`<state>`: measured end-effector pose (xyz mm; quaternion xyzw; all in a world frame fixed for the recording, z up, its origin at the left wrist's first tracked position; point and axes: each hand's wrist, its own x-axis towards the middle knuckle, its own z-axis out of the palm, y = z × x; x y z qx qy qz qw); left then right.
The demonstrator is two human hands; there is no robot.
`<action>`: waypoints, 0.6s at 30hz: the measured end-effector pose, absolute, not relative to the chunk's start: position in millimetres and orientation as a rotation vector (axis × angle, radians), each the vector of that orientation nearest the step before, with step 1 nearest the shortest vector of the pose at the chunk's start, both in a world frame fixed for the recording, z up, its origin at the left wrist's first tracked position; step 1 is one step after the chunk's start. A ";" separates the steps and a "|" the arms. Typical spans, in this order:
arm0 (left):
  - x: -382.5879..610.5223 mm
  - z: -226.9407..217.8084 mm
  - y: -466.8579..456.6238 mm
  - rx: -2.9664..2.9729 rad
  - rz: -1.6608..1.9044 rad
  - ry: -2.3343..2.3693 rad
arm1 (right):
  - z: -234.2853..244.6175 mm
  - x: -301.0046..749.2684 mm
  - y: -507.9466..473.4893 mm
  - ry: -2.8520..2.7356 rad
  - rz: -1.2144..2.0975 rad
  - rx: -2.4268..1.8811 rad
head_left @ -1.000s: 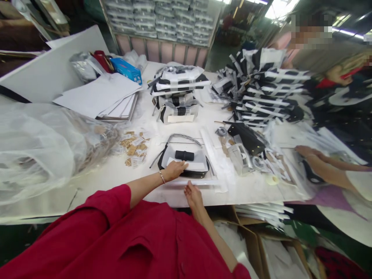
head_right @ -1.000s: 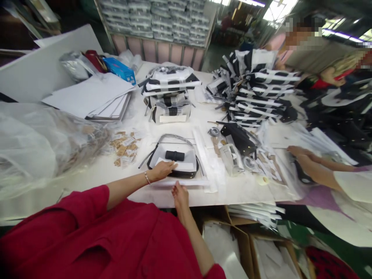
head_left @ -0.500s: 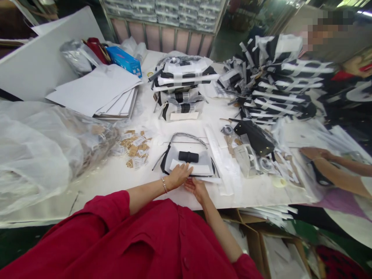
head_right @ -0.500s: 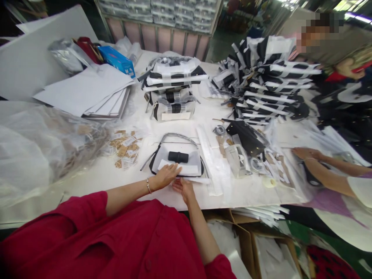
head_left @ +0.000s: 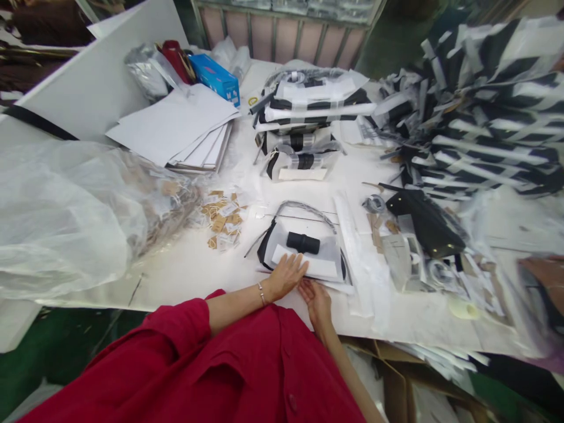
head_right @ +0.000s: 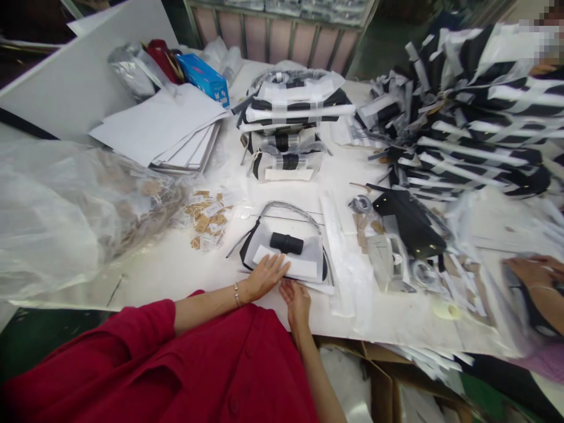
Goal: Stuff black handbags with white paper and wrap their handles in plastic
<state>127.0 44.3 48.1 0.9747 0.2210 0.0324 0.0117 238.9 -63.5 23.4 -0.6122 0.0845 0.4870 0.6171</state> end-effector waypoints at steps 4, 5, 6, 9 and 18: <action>126.3 51.8 47.2 3.039 0.120 0.678 | 27.2 236.6 -61.7 0.193 1.047 -1.365; 126.6 53.0 48.3 3.037 0.121 0.672 | 28.0 233.0 -58.8 0.196 1.039 -1.355; 126.8 54.2 49.5 3.037 0.123 0.665 | 28.7 229.0 -55.6 0.202 1.038 -1.346; 126.7 56.6 53.1 3.034 0.128 0.644 | 29.4 220.3 -48.1 0.235 1.039 -1.328; 121.1 52.4 57.1 3.010 0.118 0.559 | 19.8 235.7 -62.0 0.417 1.165 -1.383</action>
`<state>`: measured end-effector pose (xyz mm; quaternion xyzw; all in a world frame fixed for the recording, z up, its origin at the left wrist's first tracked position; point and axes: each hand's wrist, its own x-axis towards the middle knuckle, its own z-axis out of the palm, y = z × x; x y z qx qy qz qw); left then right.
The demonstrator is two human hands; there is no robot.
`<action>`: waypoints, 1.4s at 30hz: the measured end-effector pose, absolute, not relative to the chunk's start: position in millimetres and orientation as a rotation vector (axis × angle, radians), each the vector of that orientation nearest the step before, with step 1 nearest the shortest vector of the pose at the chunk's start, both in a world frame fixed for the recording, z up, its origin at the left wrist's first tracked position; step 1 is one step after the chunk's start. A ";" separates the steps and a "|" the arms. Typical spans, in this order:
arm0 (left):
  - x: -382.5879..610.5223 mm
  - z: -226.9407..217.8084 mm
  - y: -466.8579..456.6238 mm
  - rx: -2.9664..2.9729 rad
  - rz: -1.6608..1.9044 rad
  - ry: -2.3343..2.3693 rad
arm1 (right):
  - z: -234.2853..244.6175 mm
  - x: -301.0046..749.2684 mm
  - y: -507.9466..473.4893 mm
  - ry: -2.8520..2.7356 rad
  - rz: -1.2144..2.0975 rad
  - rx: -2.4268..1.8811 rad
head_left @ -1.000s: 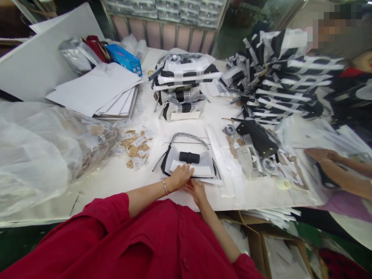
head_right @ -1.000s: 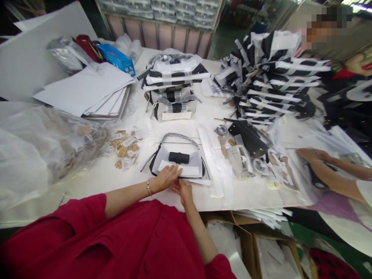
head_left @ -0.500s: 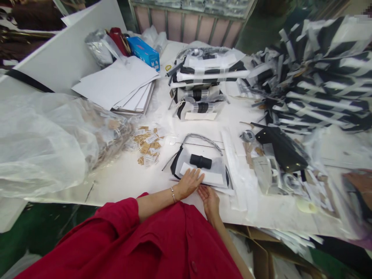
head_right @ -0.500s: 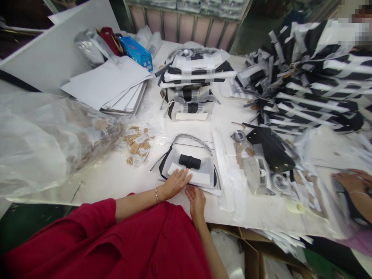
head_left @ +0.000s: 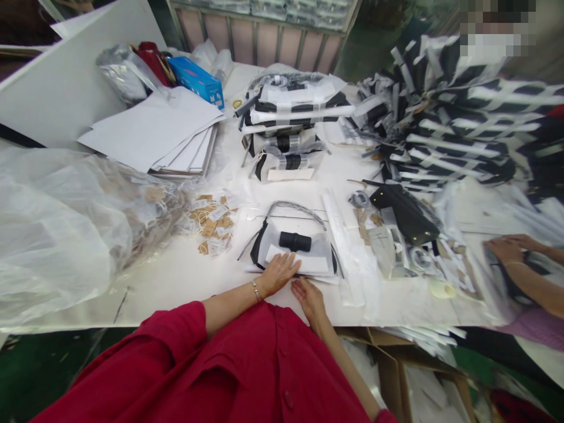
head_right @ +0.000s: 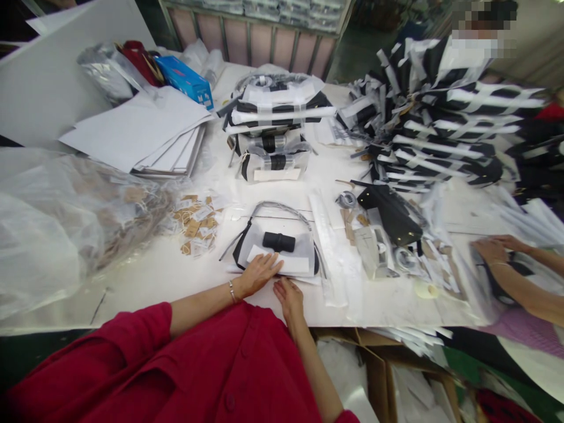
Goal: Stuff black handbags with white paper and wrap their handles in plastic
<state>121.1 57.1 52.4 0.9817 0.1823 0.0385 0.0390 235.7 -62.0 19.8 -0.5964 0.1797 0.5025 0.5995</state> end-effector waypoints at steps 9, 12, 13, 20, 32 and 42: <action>117.4 62.1 71.3 2.927 0.103 0.461 | 24.2 227.9 -50.1 0.474 1.126 -1.088; 116.1 65.6 77.5 2.894 0.103 0.415 | 28.1 226.8 -47.5 0.407 1.146 -1.012; 115.6 66.7 79.7 2.886 0.101 0.410 | 29.8 226.3 -46.5 0.390 1.150 -0.991; 106.9 82.5 97.2 2.893 0.104 0.466 | 58.1 221.9 -34.7 0.221 1.146 -0.986; 109.8 79.0 77.3 3.012 0.243 0.601 | 66.2 217.7 7.0 0.348 1.124 -1.392; 104.2 58.2 75.3 3.192 0.433 0.555 | 76.1 192.8 25.4 0.615 1.006 -1.371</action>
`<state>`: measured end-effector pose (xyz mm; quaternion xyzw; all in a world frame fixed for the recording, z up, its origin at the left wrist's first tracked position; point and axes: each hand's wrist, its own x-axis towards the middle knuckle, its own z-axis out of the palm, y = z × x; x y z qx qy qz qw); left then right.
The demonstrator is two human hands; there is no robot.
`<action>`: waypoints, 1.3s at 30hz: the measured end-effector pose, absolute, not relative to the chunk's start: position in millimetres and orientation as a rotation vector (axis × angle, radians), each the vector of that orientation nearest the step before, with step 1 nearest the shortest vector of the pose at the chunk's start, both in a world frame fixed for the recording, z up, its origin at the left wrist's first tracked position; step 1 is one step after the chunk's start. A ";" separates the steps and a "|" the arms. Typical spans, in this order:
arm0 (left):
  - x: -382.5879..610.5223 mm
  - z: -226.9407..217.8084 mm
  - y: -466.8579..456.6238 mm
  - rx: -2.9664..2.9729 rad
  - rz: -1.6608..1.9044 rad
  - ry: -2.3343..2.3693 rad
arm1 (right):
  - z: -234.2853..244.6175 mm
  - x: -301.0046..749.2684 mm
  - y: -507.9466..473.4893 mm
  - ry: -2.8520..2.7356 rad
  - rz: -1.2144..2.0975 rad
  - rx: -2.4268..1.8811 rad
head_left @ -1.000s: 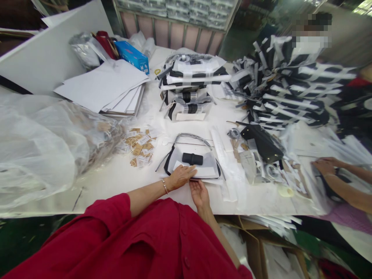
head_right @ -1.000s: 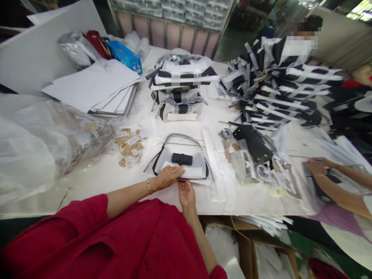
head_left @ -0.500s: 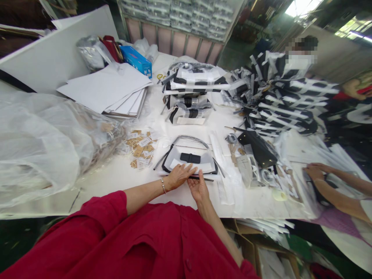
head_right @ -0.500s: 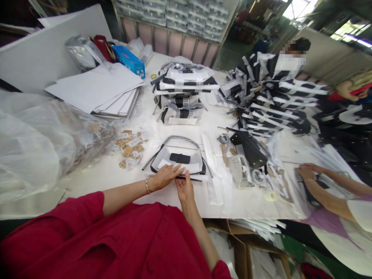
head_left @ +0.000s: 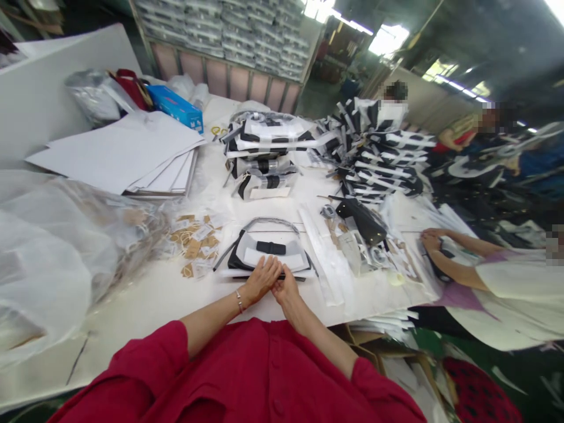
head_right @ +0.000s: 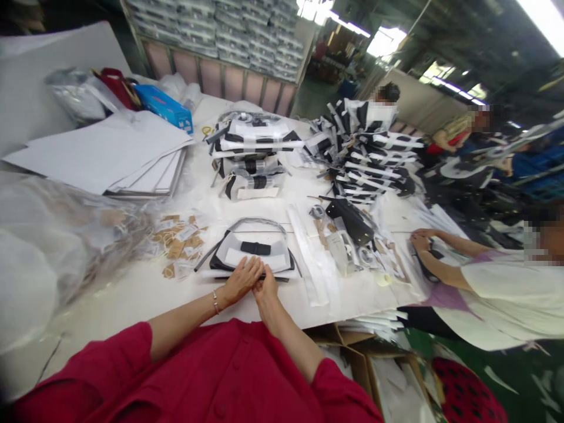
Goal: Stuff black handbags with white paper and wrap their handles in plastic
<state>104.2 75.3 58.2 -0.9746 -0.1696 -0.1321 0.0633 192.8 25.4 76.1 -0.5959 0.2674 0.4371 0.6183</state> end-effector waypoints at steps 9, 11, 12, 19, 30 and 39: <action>100.1 61.7 116.6 -3.008 -0.497 -0.472 | 101.3 191.1 33.0 0.483 1.241 -1.274; 96.1 65.1 120.5 -3.026 -0.525 -0.506 | 106.7 200.9 15.5 0.252 1.446 -1.315; 94.1 66.4 121.7 -3.038 -0.540 -0.505 | 108.5 209.5 4.4 0.115 1.488 -1.370; 84.9 65.2 128.8 -3.062 -0.663 -0.521 | 97.0 329.4 -75.2 -0.337 0.662 -2.157; 90.7 76.2 139.8 -3.073 -0.687 -0.550 | 27.7 400.3 -121.1 -0.676 0.297 -2.693; 98.8 79.4 132.8 -3.054 -0.684 -0.644 | 24.0 408.4 -126.8 -0.933 0.406 -2.752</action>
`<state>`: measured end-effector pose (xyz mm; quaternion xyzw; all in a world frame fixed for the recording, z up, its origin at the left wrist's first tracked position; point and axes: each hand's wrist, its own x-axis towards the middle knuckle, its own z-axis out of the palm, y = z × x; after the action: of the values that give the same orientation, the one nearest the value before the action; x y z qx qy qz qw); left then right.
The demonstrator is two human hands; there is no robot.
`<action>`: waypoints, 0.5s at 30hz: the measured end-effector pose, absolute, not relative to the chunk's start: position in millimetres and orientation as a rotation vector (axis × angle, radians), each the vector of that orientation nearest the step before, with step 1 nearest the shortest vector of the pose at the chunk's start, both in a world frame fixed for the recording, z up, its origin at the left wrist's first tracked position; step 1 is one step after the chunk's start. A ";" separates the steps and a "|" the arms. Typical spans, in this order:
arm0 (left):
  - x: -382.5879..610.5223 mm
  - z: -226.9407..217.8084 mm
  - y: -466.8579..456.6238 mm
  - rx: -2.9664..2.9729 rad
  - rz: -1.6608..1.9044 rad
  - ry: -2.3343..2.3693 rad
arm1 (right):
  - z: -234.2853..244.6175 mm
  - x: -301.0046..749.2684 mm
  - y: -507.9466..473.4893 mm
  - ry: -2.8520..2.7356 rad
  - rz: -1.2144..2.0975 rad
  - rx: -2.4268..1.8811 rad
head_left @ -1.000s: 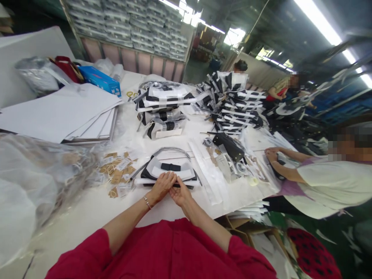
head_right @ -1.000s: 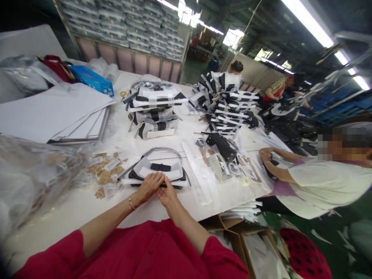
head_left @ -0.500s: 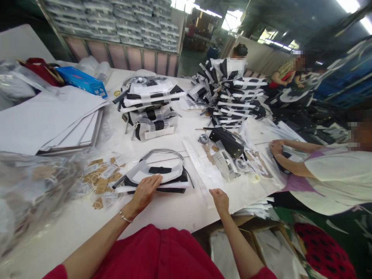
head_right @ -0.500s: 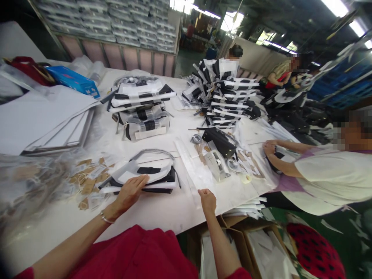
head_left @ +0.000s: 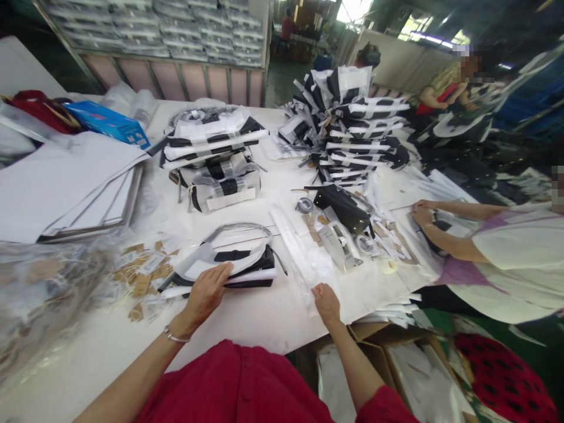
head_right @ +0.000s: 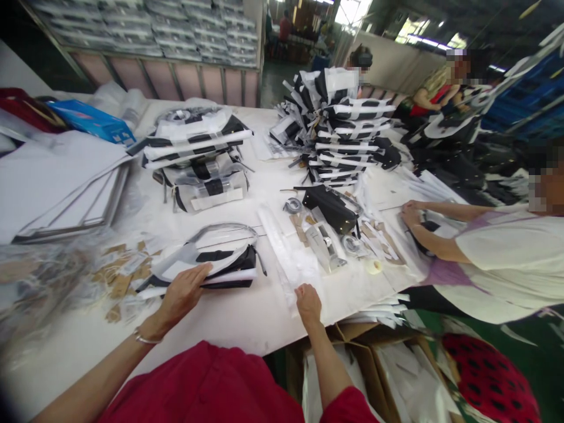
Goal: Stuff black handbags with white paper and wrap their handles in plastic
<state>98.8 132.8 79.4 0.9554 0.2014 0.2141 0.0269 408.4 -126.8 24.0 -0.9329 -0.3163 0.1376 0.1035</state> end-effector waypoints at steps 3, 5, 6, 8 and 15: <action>98.3 81.2 132.7 2.920 0.665 0.678 | 38.4 414.8 -127.1 -0.917 0.449 -2.699; 98.4 82.6 133.5 2.898 0.665 0.713 | 50.9 417.0 -124.0 -0.957 0.410 -2.640; 98.7 83.4 134.0 2.889 0.668 0.727 | 57.1 416.5 -121.5 -1.005 0.386 -2.608; 99.3 85.0 135.3 2.873 0.673 0.749 | 66.7 410.4 -115.1 -1.132 0.330 -2.542; 101.0 94.9 142.7 2.779 0.659 0.872 | 52.9 328.8 -94.3 -1.444 0.435 -2.435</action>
<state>101.0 142.7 94.9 0.9278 0.2912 0.2200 0.0774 328.8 -94.3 52.9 -0.8421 -0.4991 0.1504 0.1382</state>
